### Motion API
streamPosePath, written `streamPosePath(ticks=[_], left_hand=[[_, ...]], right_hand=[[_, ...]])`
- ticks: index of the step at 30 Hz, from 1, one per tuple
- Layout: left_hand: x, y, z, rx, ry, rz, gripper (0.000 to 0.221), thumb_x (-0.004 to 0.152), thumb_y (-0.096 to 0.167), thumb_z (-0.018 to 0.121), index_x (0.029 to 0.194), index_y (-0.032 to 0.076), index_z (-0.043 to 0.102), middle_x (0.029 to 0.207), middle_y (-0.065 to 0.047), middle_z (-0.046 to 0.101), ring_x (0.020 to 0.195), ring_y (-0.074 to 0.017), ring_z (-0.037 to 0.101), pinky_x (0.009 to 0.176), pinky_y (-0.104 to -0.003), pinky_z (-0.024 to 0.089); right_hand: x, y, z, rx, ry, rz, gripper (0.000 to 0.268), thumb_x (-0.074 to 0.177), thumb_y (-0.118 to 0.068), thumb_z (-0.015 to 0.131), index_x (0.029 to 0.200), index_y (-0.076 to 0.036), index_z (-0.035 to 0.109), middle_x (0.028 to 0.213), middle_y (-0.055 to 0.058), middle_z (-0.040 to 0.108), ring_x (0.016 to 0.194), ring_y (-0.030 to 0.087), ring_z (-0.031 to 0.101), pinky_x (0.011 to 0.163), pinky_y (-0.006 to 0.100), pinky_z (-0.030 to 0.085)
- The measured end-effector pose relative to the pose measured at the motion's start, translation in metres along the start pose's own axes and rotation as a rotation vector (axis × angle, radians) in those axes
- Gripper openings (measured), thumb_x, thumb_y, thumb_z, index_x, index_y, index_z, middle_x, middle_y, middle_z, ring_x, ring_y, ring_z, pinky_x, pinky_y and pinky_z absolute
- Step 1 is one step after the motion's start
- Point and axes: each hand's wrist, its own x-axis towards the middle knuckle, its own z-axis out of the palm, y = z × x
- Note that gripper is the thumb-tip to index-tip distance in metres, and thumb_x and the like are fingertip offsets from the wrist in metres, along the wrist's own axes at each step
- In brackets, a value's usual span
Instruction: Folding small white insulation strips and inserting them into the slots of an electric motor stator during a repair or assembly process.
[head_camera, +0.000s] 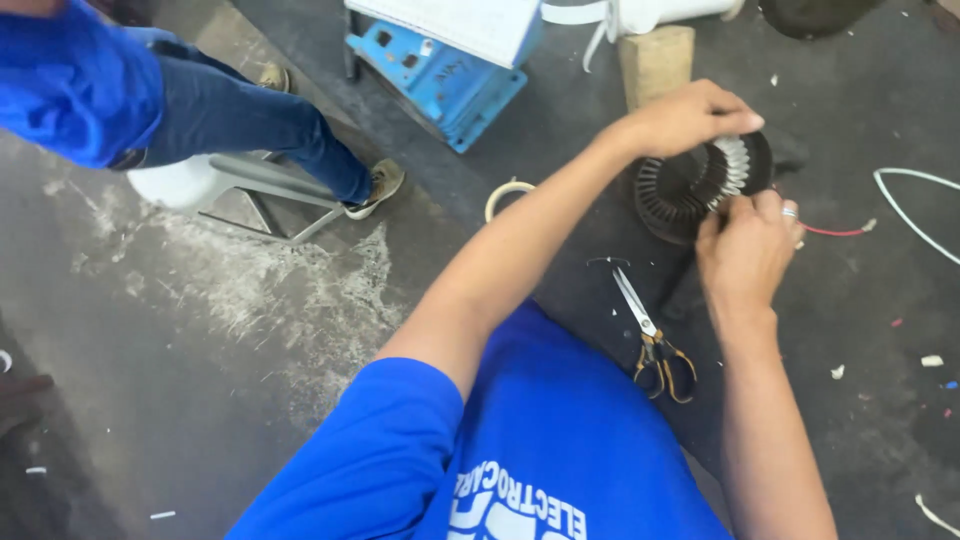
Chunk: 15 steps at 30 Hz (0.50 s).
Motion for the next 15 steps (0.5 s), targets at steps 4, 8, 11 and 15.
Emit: streamPosePath(ticks=[4,8,11,15], left_hand=[[-0.008,0.018,-0.006,-0.016,-0.019,-0.094,0.06,0.088,0.063,0.061,0.102,0.011,0.089,0.096,0.005,0.085,0.087,-0.0084,0.071,0.079,-0.028,0.053],[-0.009,0.022,-0.004,-0.015,-0.024,-0.094,0.051,0.09,0.059,0.062,0.09,0.013,0.086,0.083,0.008,0.073,0.078,-0.0079,0.062,0.074,-0.028,0.048],[-0.009,0.022,-0.004,-0.016,-0.024,-0.092,0.054,0.09,0.059,0.063,0.098,0.013,0.089,0.095,0.007,0.084,0.086,-0.0074,0.07,0.079,-0.027,0.053],[0.006,-0.008,0.004,-0.002,-0.014,0.082,0.046,0.096,0.053,0.067,0.086,0.012,0.084,0.078,0.01,0.071,0.076,-0.0048,0.058,0.07,-0.028,0.049]], right_hand=[[0.0,0.01,0.005,-0.022,-0.013,-0.023,0.011,0.1,-0.028,0.076,0.099,-0.02,0.083,0.104,0.009,0.072,0.102,0.039,0.062,0.081,0.053,0.045],[-0.003,0.014,0.011,0.04,-0.015,0.007,0.009,0.095,-0.023,0.079,0.103,-0.019,0.083,0.107,0.008,0.071,0.105,0.039,0.061,0.085,0.053,0.042],[-0.001,0.012,0.009,0.107,-0.009,0.024,0.01,0.093,-0.017,0.077,0.102,-0.018,0.082,0.109,0.007,0.072,0.105,0.04,0.06,0.085,0.054,0.04],[0.006,0.014,0.001,0.14,-0.07,-0.01,0.014,0.09,-0.021,0.073,0.1,-0.025,0.081,0.101,0.0,0.068,0.103,0.036,0.061,0.075,0.055,0.037]])
